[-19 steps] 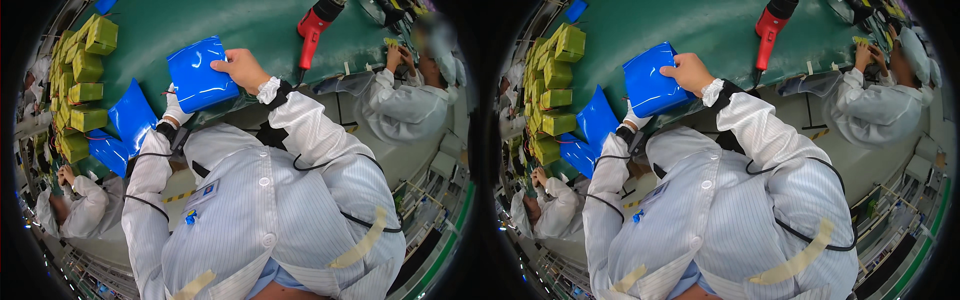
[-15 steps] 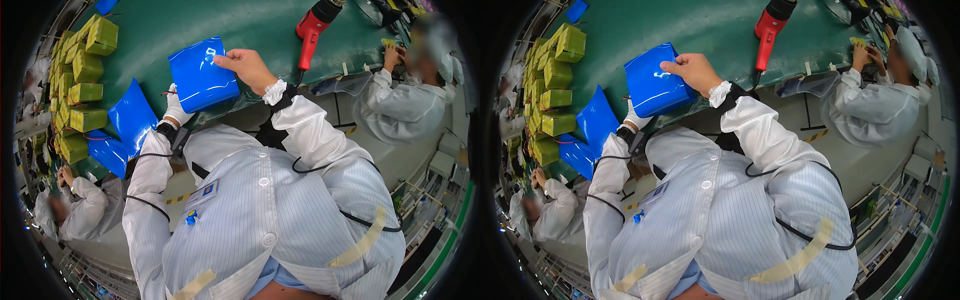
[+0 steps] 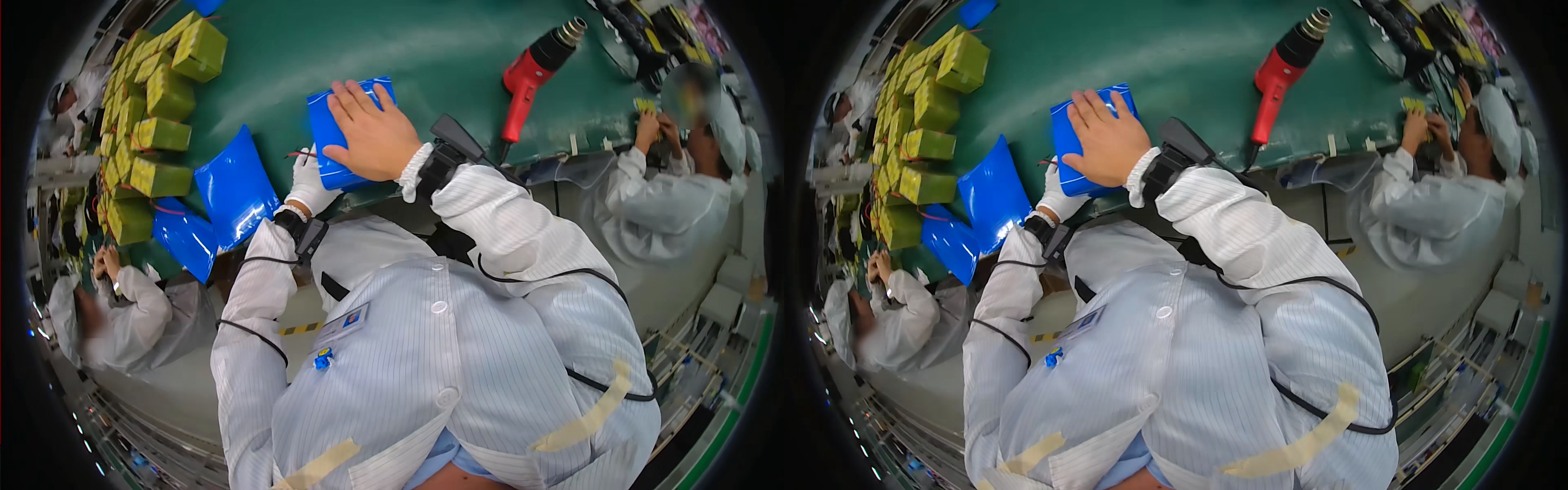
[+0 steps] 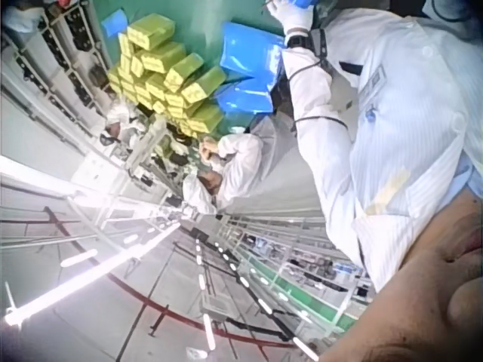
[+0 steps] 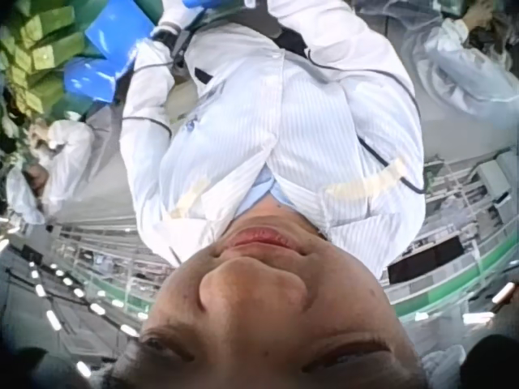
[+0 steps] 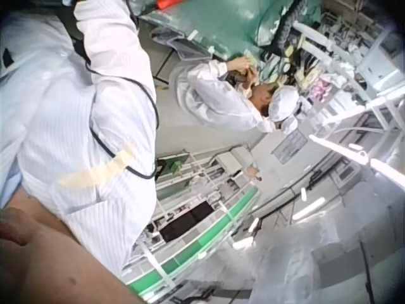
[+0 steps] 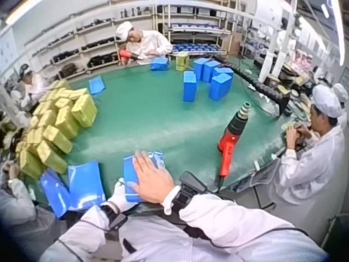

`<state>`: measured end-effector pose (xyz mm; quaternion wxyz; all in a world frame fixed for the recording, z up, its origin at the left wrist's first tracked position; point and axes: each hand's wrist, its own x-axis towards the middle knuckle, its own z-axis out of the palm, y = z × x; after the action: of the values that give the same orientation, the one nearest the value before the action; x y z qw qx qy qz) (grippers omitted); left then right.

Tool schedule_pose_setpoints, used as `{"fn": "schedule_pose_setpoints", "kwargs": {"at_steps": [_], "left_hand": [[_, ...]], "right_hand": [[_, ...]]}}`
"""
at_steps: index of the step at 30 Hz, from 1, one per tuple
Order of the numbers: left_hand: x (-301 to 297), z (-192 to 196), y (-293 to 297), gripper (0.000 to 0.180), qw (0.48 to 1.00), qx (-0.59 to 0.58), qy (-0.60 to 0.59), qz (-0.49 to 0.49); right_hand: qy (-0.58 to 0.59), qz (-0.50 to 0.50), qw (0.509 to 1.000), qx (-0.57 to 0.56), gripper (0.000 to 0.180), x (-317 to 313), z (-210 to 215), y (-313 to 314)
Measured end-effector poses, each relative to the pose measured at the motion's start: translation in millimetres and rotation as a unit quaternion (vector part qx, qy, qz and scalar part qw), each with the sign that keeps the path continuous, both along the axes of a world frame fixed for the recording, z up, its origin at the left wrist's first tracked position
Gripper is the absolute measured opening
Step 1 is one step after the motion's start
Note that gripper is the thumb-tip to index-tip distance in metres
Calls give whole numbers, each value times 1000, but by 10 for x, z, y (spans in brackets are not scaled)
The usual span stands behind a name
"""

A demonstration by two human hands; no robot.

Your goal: Applying heat with a heat gun to shrink blue plastic casing around battery packs on a production line.

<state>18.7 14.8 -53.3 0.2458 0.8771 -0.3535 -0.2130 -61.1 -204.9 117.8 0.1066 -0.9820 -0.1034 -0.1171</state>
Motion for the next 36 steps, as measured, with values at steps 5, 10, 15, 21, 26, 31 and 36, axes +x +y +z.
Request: {"fn": "schedule_pose_setpoints", "kwargs": {"at_steps": [5,10,15,21,26,31,36], "left_hand": [[-44,14,36,75,993,93,-71,-31],[-193,852,-226,75,980,165,-110,7],[-257,883,-119,60,976,149,-153,-43],[-190,788,-62,56,987,-10,-157,23],[-174,505,-100,46,973,-63,-218,49],[-200,596,-55,40,981,-51,-183,28],[-279,568,-14,48,975,-81,-204,24]], "right_hand": [[-36,13,999,15,84,108,46,123],[36,-3,999,-27,90,93,-3,101],[-18,28,999,25,88,4,31,-9],[-49,-183,926,327,59,-825,-290,-743],[100,-245,926,269,57,-1462,-678,-952],[141,-174,943,245,39,-1062,-781,-1037],[161,-109,964,180,22,-375,-707,-988]]}}
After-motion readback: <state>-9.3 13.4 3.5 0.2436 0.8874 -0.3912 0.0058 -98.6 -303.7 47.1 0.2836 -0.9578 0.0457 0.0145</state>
